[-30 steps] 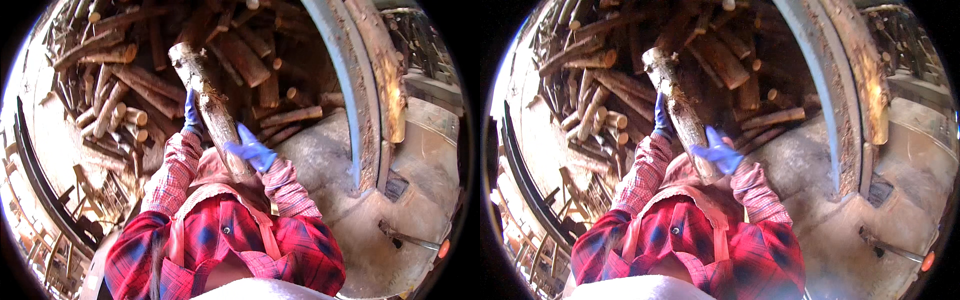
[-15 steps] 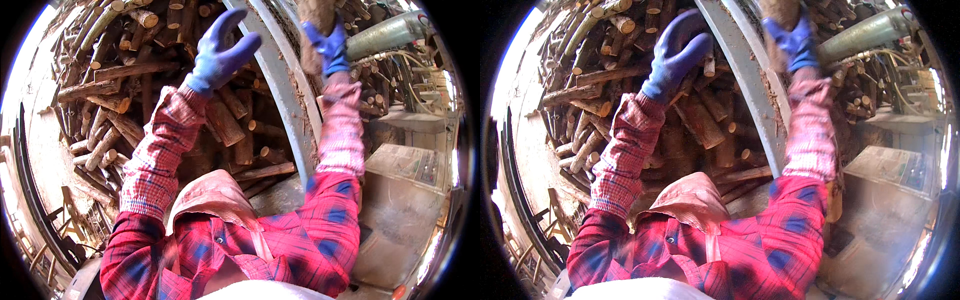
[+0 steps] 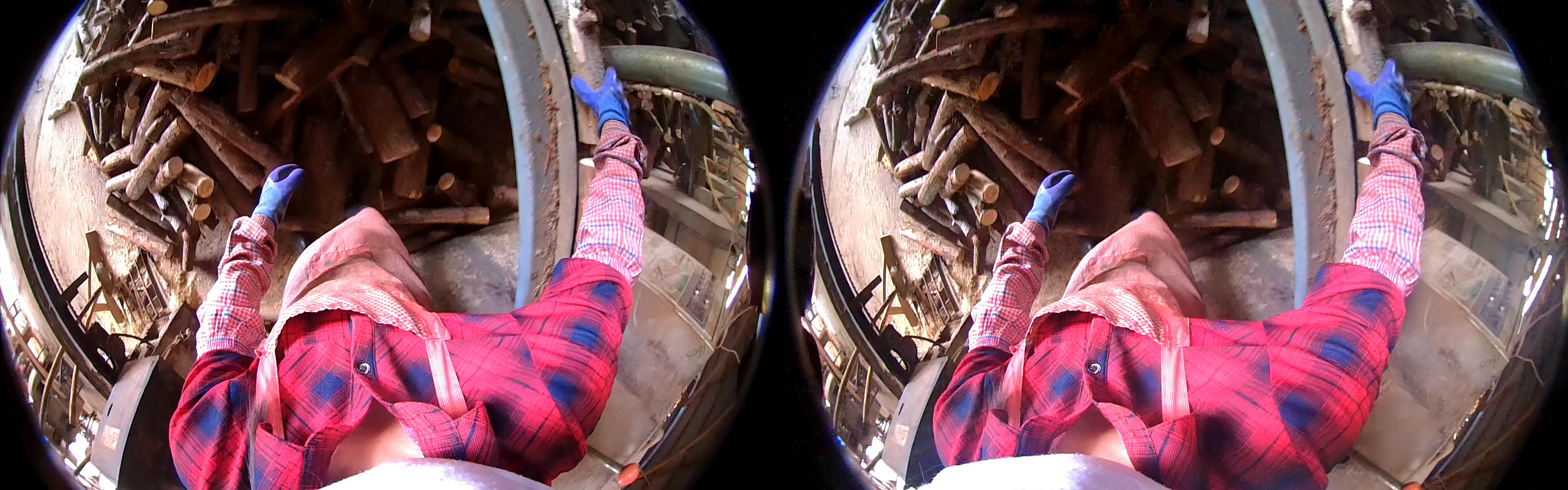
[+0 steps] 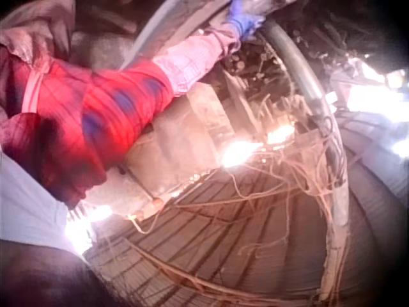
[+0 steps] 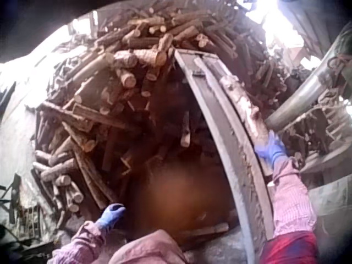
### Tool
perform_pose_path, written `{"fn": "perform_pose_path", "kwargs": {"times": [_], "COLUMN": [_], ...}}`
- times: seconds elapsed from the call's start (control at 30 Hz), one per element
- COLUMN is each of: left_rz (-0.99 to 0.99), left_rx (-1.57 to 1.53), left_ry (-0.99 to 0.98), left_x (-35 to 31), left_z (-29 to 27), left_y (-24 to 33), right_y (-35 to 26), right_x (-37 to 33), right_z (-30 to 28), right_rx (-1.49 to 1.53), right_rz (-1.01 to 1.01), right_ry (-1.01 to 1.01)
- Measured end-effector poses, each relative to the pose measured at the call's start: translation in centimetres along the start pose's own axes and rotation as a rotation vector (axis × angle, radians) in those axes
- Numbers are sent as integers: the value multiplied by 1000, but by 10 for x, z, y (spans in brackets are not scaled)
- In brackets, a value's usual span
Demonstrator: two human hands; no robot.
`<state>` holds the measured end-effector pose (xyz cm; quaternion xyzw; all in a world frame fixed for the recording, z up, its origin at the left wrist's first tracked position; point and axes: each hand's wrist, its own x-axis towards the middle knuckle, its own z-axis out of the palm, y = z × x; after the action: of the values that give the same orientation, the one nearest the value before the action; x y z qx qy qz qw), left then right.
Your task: The person repeatedly picks up logs from a large pile and feeds them into a wood chipper. They wear blue gloves and a red plaid shirt while handling the wood. The logs are placed into the machine's hopper one at a time, and the person continues this process throughout the clip.
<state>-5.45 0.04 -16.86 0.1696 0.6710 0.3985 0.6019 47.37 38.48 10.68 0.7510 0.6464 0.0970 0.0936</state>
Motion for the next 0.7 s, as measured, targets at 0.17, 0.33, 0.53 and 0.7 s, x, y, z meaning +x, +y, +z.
{"fn": "perform_pose_path", "kwargs": {"times": [0.17, 0.33, 0.53, 0.7], "left_rz": [-158, -398, -911, -838], "left_rx": [-14, -84, 100, -199], "left_ry": [39, 124, 401, 284], "left_x": [-16, -55, -73, -27], "left_z": [-62, -101, -122, -53], "left_y": [-80, -132, -223, -253], "right_y": [-160, -208, -189, -169], "right_x": [-171, -268, -251, -199], "right_z": [16, 264, 453, 560], "right_rx": [820, 666, 1345, 1634], "right_rz": [-580, -238, 1054, 1588], "right_ry": [434, -719, -1068, -761]}}
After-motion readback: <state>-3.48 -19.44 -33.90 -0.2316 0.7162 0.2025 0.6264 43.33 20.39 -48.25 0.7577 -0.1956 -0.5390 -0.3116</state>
